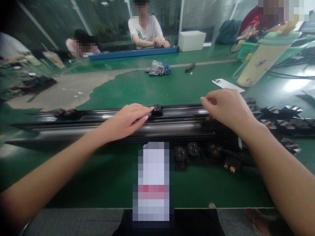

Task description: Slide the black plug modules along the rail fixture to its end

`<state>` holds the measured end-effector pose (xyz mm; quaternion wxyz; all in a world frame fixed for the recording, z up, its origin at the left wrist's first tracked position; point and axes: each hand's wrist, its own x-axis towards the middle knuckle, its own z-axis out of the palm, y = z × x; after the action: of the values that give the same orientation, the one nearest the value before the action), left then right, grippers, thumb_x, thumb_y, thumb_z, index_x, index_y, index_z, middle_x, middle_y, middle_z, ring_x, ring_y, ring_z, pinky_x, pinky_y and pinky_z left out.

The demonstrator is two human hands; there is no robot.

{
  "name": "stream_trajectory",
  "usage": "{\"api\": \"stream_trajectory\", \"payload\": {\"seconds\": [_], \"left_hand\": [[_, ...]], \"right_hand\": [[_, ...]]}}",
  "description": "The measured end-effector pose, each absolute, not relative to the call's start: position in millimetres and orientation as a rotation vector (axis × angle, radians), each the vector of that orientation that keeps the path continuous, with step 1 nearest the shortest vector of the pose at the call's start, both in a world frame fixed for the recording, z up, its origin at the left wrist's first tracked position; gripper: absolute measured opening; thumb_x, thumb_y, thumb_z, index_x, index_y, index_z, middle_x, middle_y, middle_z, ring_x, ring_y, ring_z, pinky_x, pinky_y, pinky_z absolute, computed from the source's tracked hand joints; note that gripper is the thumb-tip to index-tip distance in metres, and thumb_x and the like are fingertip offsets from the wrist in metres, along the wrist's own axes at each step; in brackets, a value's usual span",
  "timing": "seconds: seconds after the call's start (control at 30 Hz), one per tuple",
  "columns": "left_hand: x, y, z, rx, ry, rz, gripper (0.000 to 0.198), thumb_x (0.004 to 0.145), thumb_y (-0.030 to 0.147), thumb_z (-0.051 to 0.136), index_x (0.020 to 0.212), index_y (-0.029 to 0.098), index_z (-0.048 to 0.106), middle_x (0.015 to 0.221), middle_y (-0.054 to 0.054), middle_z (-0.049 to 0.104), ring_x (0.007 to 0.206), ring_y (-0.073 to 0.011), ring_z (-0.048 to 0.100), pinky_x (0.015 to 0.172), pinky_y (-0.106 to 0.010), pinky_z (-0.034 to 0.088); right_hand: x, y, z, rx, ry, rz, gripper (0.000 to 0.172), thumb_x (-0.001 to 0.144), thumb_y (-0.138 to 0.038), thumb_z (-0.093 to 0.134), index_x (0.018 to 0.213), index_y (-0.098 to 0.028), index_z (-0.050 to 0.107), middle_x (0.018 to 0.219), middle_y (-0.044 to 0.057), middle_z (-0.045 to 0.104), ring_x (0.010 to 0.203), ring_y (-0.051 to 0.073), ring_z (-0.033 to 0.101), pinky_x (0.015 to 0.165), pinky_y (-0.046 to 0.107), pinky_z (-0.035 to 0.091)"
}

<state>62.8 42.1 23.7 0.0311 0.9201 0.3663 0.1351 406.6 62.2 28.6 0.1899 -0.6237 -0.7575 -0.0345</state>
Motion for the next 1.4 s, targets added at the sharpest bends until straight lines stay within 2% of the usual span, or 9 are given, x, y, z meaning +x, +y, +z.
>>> {"api": "stream_trajectory", "payload": {"seconds": [0.4, 0.5, 0.6, 0.67, 0.8, 1.0, 1.13, 1.3, 1.4], "left_hand": [[83.6, 48.0, 28.5, 2.876, 1.087, 0.341, 0.048, 0.112, 0.023, 0.036, 0.15, 0.009, 0.061, 0.142, -0.019, 0.073, 0.134, -0.0301, 0.067, 0.113, -0.05, 0.052], [87.6, 49.8, 29.2, 2.893, 1.055, 0.341, 0.047, 0.111, 0.022, 0.036, 0.147, 0.008, 0.063, 0.138, -0.02, 0.075, 0.131, -0.0296, 0.069, 0.112, -0.049, 0.053], [91.0, 52.1, 28.6, 2.904, 1.028, 0.364, 0.045, 0.111, 0.023, 0.037, 0.145, 0.011, 0.065, 0.135, -0.019, 0.076, 0.128, -0.0283, 0.07, 0.11, -0.047, 0.053], [93.8, 53.5, 27.9, 2.912, 1.019, 0.372, 0.045, 0.111, 0.023, 0.038, 0.146, 0.012, 0.065, 0.134, -0.019, 0.076, 0.127, -0.0281, 0.07, 0.109, -0.046, 0.053], [101.2, 54.9, 26.8, 2.916, 1.013, 0.351, 0.046, 0.111, 0.022, 0.038, 0.147, 0.009, 0.063, 0.133, -0.021, 0.075, 0.126, -0.0291, 0.07, 0.108, -0.048, 0.054], [103.4, 55.0, 27.3, 2.884, 1.014, 0.269, 0.05, 0.112, 0.023, 0.033, 0.154, 0.007, 0.057, 0.141, -0.022, 0.072, 0.131, -0.0311, 0.068, 0.109, -0.051, 0.055], [86.7, 50.2, 32.6, 2.877, 0.999, 0.41, 0.049, 0.112, 0.026, 0.035, 0.152, 0.009, 0.059, 0.149, -0.019, 0.069, 0.137, -0.0275, 0.064, 0.117, -0.049, 0.051], [52.6, 29.6, 36.8, 2.916, 1.19, 0.632, 0.045, 0.112, 0.034, 0.038, 0.139, 0.013, 0.069, 0.137, -0.015, 0.076, 0.129, -0.0282, 0.068, 0.112, -0.049, 0.054], [32.6, 16.7, 31.1, 2.994, 1.379, 0.727, 0.04, 0.111, 0.034, 0.04, 0.123, 0.015, 0.073, 0.12, -0.014, 0.079, 0.112, -0.0288, 0.071, 0.098, -0.047, 0.058]], "right_hand": [[407.6, 63.7, 25.3, -1.682, -2.148, -0.153, 0.038, 0.09, -0.047, 0.051, 0.059, -0.026, 0.044, 0.06, 0.004, 0.05, 0.062, 0.018, 0.041, 0.069, 0.036, 0.031], [408.5, 65.4, 19.6, -1.425, -2.225, -0.219, 0.033, 0.099, -0.046, 0.046, 0.085, -0.023, 0.065, 0.081, 0.01, 0.067, 0.081, 0.024, 0.058, 0.084, 0.04, 0.043], [401.7, 61.4, 16.6, -1.152, -2.306, -0.186, 0.049, 0.108, -0.047, 0.038, 0.131, -0.017, 0.068, 0.125, 0.019, 0.074, 0.119, 0.032, 0.063, 0.11, 0.052, 0.044], [395.6, 56.8, 16.4, -1.068, -2.344, -0.102, 0.052, 0.11, -0.047, 0.037, 0.146, -0.021, 0.065, 0.142, 0.017, 0.07, 0.134, 0.033, 0.061, 0.117, 0.058, 0.042], [390.3, 51.8, 15.6, -1.009, -2.406, 0.071, 0.051, 0.11, -0.045, 0.039, 0.154, -0.037, 0.063, 0.153, 0.007, 0.068, 0.148, 0.035, 0.055, 0.121, 0.066, 0.042], [396.4, 58.5, 6.6, -1.023, -2.427, 0.118, 0.05, 0.111, -0.049, 0.038, 0.149, -0.038, 0.068, 0.151, 0.002, 0.07, 0.148, 0.033, 0.057, 0.123, 0.069, 0.042], [400.0, 62.2, 1.7, -1.044, -2.447, 0.139, 0.048, 0.111, -0.051, 0.039, 0.144, -0.039, 0.072, 0.149, 0.001, 0.071, 0.145, 0.034, 0.059, 0.12, 0.07, 0.044], [399.5, 60.5, 3.1, -1.069, -2.462, 0.145, 0.053, 0.112, -0.054, 0.037, 0.15, -0.035, 0.068, 0.152, 0.004, 0.069, 0.146, 0.032, 0.058, 0.122, 0.064, 0.044], [396.2, 56.4, 9.5, -1.077, -2.447, 0.109, 0.059, 0.111, -0.056, 0.039, 0.161, -0.031, 0.058, 0.155, 0.008, 0.067, 0.146, 0.032, 0.057, 0.124, 0.062, 0.041]]}}
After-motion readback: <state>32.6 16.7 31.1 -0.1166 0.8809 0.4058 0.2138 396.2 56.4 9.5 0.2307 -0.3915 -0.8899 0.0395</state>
